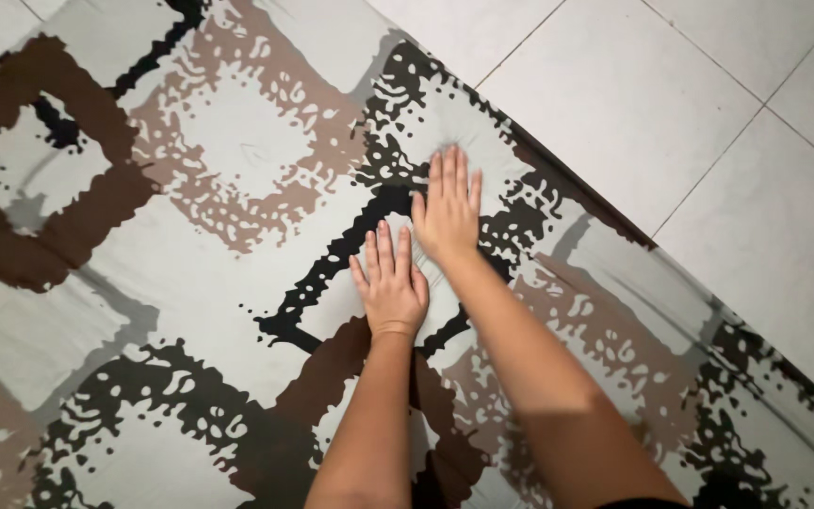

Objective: The person smooths out a patterned bed sheet on the floor and then folds it into a smaller rectangle by hand.

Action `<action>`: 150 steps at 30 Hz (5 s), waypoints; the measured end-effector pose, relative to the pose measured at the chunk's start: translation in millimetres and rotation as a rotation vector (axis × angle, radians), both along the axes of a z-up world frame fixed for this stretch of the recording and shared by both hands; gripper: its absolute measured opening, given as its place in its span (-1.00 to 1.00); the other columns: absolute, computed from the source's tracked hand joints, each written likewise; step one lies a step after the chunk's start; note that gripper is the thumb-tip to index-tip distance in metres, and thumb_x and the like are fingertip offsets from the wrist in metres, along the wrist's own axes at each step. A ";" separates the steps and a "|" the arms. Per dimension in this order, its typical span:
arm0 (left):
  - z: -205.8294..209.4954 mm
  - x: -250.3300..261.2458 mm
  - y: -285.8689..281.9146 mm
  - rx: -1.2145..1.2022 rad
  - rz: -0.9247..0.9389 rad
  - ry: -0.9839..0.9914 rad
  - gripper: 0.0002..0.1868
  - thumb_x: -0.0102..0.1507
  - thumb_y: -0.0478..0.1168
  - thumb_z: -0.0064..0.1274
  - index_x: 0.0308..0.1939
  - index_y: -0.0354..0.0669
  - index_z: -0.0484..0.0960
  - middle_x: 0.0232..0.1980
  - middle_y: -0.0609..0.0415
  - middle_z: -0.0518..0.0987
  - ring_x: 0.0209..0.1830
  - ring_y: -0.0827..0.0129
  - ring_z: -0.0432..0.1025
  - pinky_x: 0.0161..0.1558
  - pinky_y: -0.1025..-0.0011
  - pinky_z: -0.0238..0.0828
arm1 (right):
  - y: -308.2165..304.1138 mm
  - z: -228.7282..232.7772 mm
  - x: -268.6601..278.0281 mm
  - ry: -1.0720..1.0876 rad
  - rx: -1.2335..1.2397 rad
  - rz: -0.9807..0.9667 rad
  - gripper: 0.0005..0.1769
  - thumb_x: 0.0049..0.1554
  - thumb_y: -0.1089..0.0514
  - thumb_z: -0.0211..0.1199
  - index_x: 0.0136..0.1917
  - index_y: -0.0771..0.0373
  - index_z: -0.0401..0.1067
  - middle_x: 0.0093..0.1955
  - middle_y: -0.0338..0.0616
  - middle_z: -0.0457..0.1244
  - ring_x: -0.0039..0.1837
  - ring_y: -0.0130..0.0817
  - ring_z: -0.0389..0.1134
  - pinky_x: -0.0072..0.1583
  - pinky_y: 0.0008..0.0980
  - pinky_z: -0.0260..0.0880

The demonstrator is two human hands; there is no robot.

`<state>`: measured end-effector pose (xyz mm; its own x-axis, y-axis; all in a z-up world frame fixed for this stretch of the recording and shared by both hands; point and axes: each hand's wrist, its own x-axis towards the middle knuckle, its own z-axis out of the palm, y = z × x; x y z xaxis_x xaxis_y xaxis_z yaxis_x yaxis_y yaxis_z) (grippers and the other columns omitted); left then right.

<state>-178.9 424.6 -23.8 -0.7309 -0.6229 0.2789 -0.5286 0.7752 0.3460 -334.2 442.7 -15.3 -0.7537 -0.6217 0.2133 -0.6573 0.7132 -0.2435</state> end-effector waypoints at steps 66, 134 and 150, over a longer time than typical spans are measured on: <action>8.2 1.8 3.7 -0.009 -0.063 0.070 -0.34 0.35 -0.11 -0.16 0.57 -0.01 0.24 0.67 -0.08 0.09 0.67 -0.02 -0.06 0.56 -0.19 -0.33 | 150.7 47.1 82.8 -0.133 0.022 -0.122 -0.21 0.24 -0.28 0.01 0.60 0.12 0.06 0.67 0.04 -0.11 0.65 0.02 -0.19 0.54 0.18 -0.30; -0.7 9.5 -3.9 0.099 -0.042 0.103 -0.26 0.29 -0.08 -0.13 0.60 0.11 0.20 0.68 0.10 0.09 0.70 0.20 -0.05 0.63 -0.06 -0.30 | -34.3 18.9 -34.0 -0.105 -0.076 0.137 -0.36 0.35 -0.20 0.03 0.63 -0.06 0.13 0.72 -0.03 -0.12 0.71 -0.03 -0.21 0.59 0.21 -0.43; -1.5 9.0 -2.9 0.079 -0.044 0.115 -0.29 0.32 -0.07 -0.15 0.60 0.12 0.19 0.69 0.09 0.07 0.72 0.19 -0.07 0.65 -0.06 -0.32 | 212.6 51.0 31.3 -0.202 0.107 -0.325 -0.22 0.28 -0.24 0.14 0.62 0.14 0.14 0.71 0.16 -0.14 0.69 0.12 -0.21 0.58 0.26 -0.45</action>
<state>-169.9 421.7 -25.3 -0.7245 -0.6138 0.3137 -0.4479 0.7651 0.4626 -302.9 655.3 35.6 -0.9351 -0.3542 -0.0123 -0.3393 0.9046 -0.2580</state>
